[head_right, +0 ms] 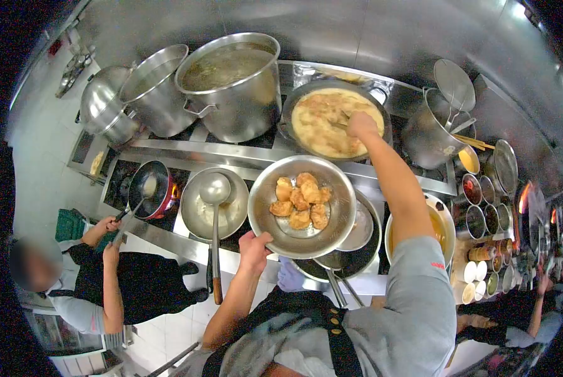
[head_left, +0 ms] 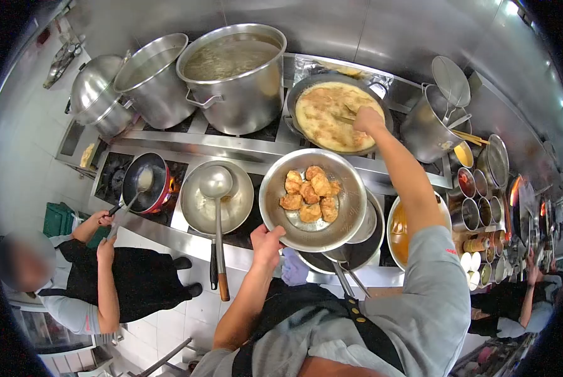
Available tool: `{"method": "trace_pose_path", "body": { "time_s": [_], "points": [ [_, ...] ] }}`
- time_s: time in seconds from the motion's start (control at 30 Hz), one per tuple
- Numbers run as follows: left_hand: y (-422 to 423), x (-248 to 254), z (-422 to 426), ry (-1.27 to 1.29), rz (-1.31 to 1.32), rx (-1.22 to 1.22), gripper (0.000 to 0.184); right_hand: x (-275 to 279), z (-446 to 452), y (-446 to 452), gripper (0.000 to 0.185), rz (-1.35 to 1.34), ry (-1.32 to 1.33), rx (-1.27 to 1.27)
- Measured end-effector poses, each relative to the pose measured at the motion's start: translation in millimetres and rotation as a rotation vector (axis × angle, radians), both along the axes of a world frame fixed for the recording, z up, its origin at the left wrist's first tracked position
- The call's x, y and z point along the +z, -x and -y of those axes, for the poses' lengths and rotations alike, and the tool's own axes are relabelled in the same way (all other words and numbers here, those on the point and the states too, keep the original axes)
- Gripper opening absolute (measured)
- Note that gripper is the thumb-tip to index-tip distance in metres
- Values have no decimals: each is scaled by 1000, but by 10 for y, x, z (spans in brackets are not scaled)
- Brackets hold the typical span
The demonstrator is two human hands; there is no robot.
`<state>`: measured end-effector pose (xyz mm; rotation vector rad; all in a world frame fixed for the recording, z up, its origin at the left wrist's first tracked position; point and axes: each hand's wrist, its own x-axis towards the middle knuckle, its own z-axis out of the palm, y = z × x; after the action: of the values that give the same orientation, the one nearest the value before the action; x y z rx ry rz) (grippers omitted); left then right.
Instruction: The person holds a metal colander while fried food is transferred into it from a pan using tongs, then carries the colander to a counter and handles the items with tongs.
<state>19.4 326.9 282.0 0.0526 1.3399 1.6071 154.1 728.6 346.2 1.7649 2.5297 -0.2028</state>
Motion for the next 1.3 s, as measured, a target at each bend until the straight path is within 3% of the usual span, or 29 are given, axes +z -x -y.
{"method": "trace_pose_path", "body": {
  "time_s": [0.13,0.33,0.47,0.67,0.77,1.03,1.13,1.3],
  "points": [
    [27,7,11,17,-1,16,23,-94,-22,91,32,-14,-153,15],
    [60,6,26,15,15,60,24,222,200,-133,38,67,-38,14],
    [81,-19,25,6,-6,-15,30,421,510,-387,29,68,-67,19],
    [66,19,-21,-20,34,10,22,398,560,-527,29,119,-53,5],
    [68,14,-18,-3,-11,-47,34,344,491,-499,29,172,-4,41],
    [55,49,-43,-6,-11,-91,33,298,483,-482,29,141,-51,-7],
    [27,-26,-32,-6,-3,-91,32,206,388,-556,52,162,101,-18],
    [22,-32,-82,-28,-24,-101,31,197,429,-669,54,31,112,-65]
  ]
}}
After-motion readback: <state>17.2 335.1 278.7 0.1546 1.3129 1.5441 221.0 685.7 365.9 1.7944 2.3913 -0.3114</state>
